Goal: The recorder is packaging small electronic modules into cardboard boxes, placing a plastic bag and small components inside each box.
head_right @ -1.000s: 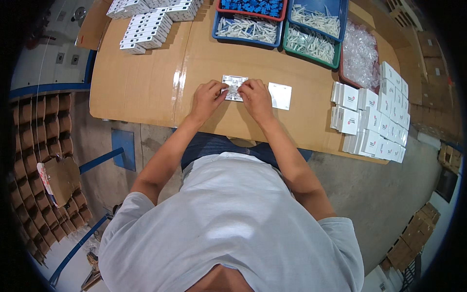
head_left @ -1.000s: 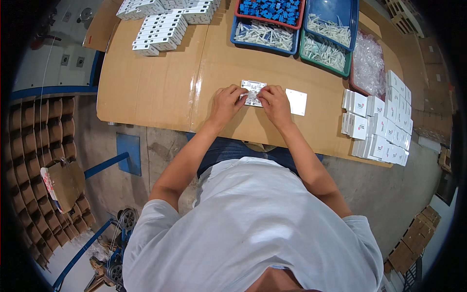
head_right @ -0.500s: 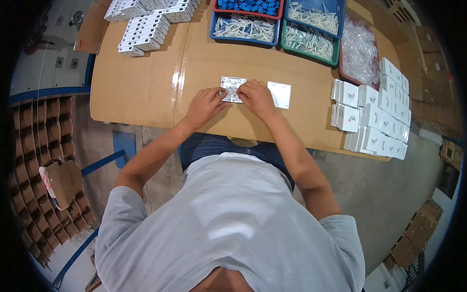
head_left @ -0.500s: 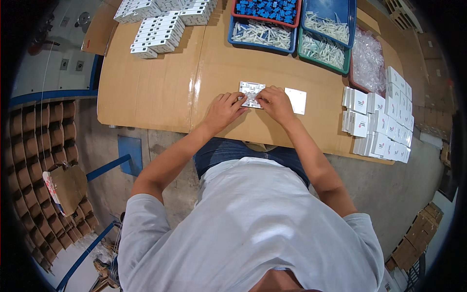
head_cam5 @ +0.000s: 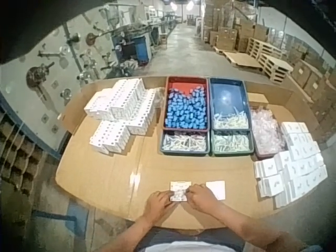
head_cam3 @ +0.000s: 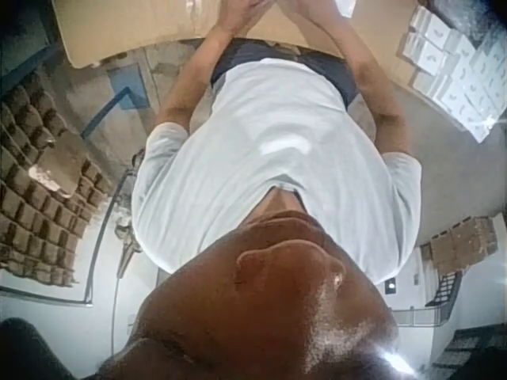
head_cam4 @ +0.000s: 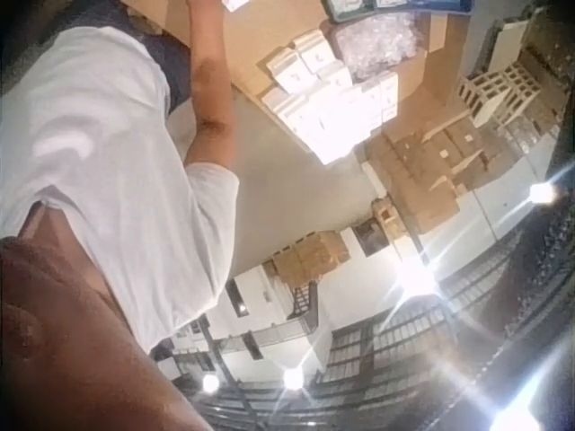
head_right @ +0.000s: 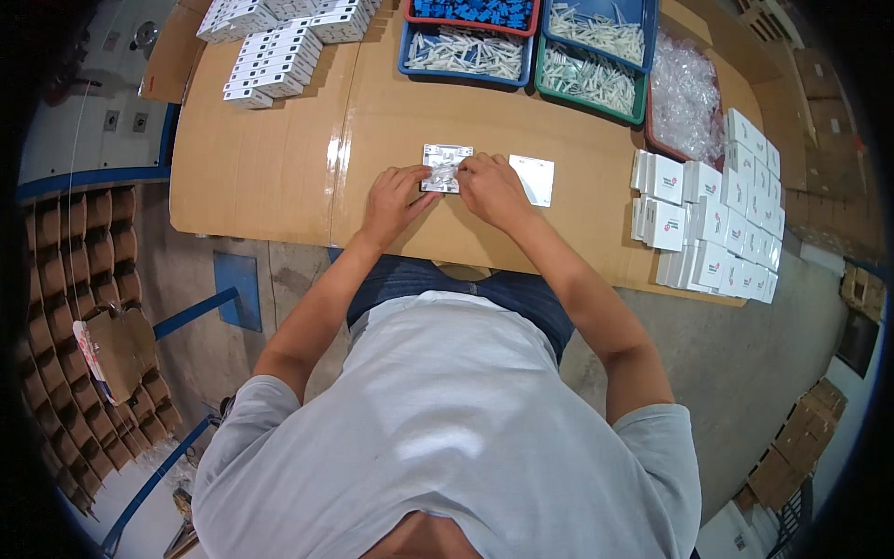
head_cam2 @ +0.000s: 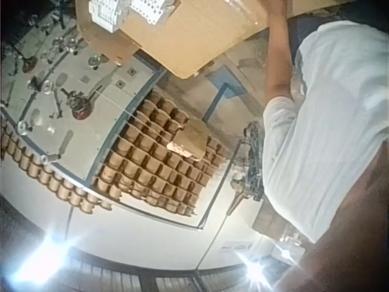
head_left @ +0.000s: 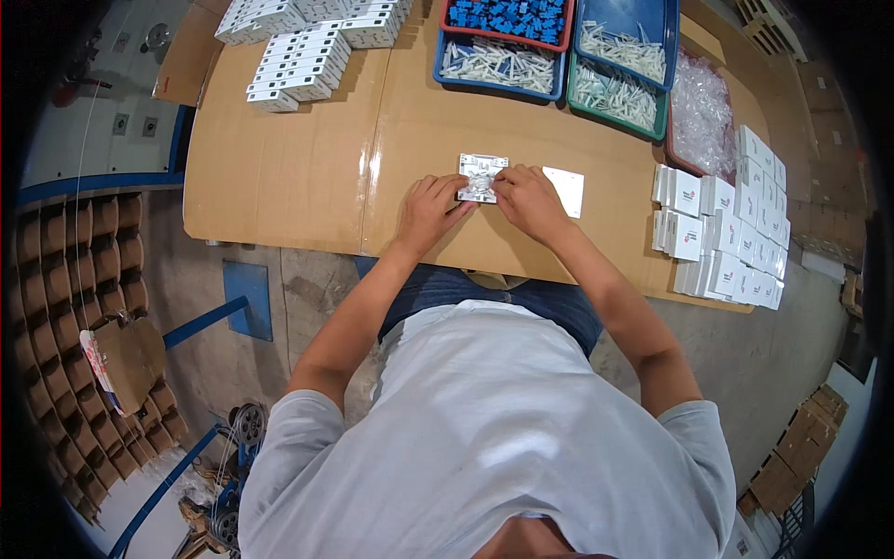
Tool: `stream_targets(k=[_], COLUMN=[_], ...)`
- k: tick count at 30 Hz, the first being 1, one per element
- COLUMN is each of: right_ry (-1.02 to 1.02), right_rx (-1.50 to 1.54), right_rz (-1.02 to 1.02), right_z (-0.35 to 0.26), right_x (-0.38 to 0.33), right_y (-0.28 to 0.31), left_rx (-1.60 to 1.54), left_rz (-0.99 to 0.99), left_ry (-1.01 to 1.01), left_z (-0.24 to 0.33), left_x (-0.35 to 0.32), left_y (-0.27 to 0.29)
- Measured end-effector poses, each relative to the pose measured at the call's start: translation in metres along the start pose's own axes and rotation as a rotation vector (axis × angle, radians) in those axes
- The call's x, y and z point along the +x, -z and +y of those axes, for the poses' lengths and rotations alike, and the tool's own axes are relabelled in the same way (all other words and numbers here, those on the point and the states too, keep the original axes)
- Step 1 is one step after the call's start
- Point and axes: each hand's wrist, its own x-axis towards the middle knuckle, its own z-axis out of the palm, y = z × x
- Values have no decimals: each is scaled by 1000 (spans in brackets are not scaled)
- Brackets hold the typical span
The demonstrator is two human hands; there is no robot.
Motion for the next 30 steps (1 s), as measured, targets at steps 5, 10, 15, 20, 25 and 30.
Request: stream_targets(k=[5, 10, 15, 20, 25, 30], right_ry=[-104, -121, -127, -75, -101, -47], right_rx=[107, 41, -105, -189, -229, -162], right_rz=[-20, -26, -184, -149, -243, -187], right_z=[2, 0, -4, -10, -14, -3], right_x=[5, 10, 11, 13, 9, 8], right_y=[0, -3, 4, 2, 3, 10], left_rx=[30, 44, 94, 92, 126, 154], left_rz=[-53, -153, -354, -288, -186, -149], left_ry=[-97, -187, -165, -100, -99, -266], left_z=[-2, -12, -6, 0, 4, -8], left_x=[7, 17, 31, 23, 17, 17], left_y=[5, 11, 21, 14, 12, 11])
